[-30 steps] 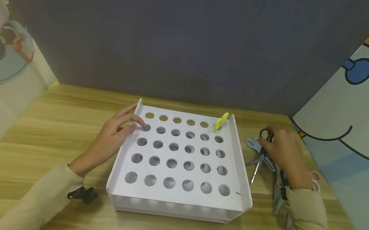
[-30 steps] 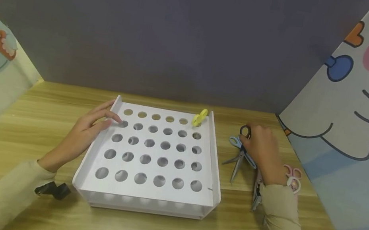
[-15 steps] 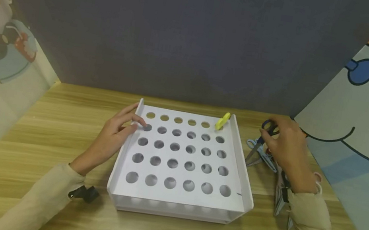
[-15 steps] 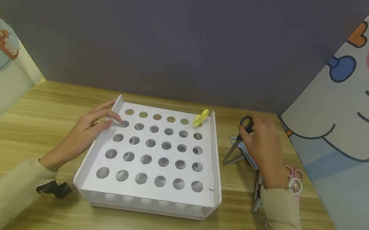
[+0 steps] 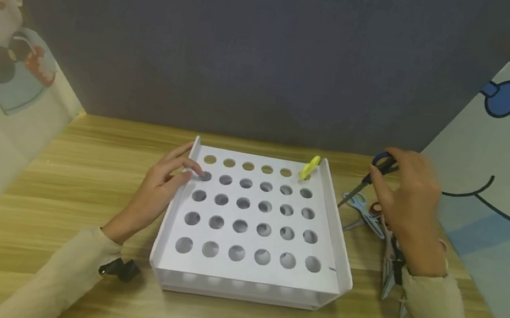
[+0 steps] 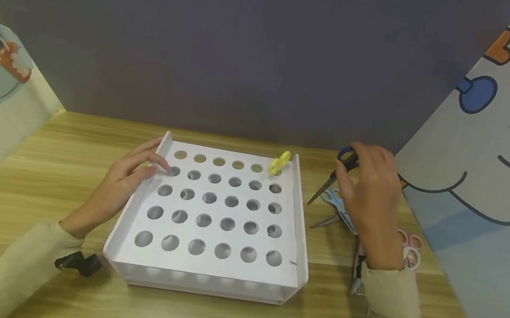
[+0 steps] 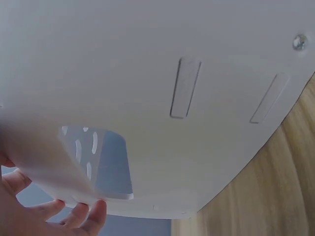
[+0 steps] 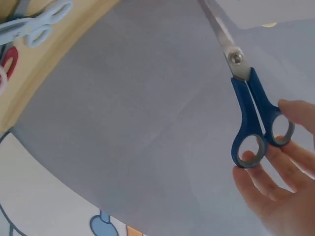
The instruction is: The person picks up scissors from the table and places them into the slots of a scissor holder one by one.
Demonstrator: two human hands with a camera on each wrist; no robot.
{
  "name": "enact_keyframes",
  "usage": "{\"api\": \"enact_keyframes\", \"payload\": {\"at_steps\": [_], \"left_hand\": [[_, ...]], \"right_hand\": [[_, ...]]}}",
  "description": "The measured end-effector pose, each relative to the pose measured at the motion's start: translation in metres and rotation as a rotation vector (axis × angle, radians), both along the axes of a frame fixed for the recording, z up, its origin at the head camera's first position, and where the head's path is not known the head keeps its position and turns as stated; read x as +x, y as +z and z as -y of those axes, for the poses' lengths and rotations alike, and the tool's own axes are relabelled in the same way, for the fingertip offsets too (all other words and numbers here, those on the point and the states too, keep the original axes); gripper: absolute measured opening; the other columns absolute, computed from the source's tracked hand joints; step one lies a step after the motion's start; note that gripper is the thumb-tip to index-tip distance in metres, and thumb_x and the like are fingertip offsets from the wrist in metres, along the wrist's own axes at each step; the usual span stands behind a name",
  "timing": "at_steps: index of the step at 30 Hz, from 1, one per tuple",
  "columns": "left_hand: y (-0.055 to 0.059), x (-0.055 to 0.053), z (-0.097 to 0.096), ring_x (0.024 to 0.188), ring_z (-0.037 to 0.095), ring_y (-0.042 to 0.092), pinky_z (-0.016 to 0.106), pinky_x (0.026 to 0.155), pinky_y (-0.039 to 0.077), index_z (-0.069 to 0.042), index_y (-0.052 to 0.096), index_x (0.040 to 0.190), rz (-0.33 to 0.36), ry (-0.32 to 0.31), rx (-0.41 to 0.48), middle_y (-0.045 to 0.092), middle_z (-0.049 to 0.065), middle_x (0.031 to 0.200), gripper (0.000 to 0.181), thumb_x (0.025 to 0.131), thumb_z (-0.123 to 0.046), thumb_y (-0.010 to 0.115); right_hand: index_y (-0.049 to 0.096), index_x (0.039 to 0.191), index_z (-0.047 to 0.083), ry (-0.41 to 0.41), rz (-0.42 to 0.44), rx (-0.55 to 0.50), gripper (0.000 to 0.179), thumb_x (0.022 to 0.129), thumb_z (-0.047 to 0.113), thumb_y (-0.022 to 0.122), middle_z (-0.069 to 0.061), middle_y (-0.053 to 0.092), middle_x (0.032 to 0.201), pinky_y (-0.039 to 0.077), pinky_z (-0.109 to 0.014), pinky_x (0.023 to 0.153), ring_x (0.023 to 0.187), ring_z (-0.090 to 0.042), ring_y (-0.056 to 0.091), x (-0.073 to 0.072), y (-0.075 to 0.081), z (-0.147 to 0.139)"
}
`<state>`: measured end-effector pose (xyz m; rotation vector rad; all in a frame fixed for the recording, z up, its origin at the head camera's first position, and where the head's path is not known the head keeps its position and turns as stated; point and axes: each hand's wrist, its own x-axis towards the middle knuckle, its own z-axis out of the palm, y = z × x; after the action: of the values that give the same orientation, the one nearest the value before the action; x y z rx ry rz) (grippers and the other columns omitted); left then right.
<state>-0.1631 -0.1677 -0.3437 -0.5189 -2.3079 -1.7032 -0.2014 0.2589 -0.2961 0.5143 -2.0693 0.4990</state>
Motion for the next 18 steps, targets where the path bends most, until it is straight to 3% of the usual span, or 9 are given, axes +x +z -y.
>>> {"api": "enact_keyframes", "payload": {"at_steps": [5, 9, 14, 18], "left_hand": [[-0.002, -0.001, -0.002, 0.134, 0.033, 0.045, 0.03, 0.071, 0.06, 0.004, 0.066, 0.1, -0.017, 0.016, 0.005, 0.031, -0.001, 0.16, 0.021, 0.101, -0.008, 0.049], [-0.004, -0.001, -0.003, 0.144, 0.026, 0.031, 0.025, 0.083, 0.056, 0.002, 0.066, 0.098, -0.033, 0.034, 0.003, 0.033, -0.003, 0.159, 0.02, 0.101, -0.007, 0.049], [-0.006, -0.002, -0.005, 0.145, 0.022, 0.03, 0.023, 0.094, 0.049, -0.002, 0.067, 0.096, -0.045, 0.045, 0.001, 0.034, 0.001, 0.159, 0.02, 0.101, -0.005, 0.048], [-0.005, -0.002, -0.005, 0.144, 0.022, 0.031, 0.027, 0.093, 0.051, -0.004, 0.067, 0.094, -0.049, 0.055, -0.009, 0.035, 0.001, 0.158, 0.02, 0.1, -0.005, 0.048]], "right_hand": [[0.065, 0.117, -0.007, 0.007, -0.067, -0.013, 0.038, 0.084, 0.005, 0.078, -0.028, 0.066, 0.111, 0.046, -0.056, 0.093, 0.106, -0.046, 0.058, 0.009, 0.012, 0.006], [0.067, 0.117, -0.007, 0.026, -0.119, -0.067, 0.038, 0.083, 0.004, 0.08, -0.026, 0.067, 0.112, 0.046, -0.051, 0.099, 0.107, -0.045, 0.058, 0.015, 0.017, 0.011], [0.069, 0.112, -0.008, 0.053, -0.184, -0.103, 0.038, 0.077, -0.002, 0.082, -0.028, 0.068, 0.107, 0.045, -0.047, 0.102, 0.106, -0.047, 0.059, 0.02, 0.023, 0.022], [0.068, 0.112, -0.008, 0.059, -0.215, -0.091, 0.036, 0.078, -0.003, 0.081, -0.029, 0.067, 0.106, 0.046, -0.048, 0.1, 0.106, -0.048, 0.058, 0.021, 0.032, 0.031]]}}
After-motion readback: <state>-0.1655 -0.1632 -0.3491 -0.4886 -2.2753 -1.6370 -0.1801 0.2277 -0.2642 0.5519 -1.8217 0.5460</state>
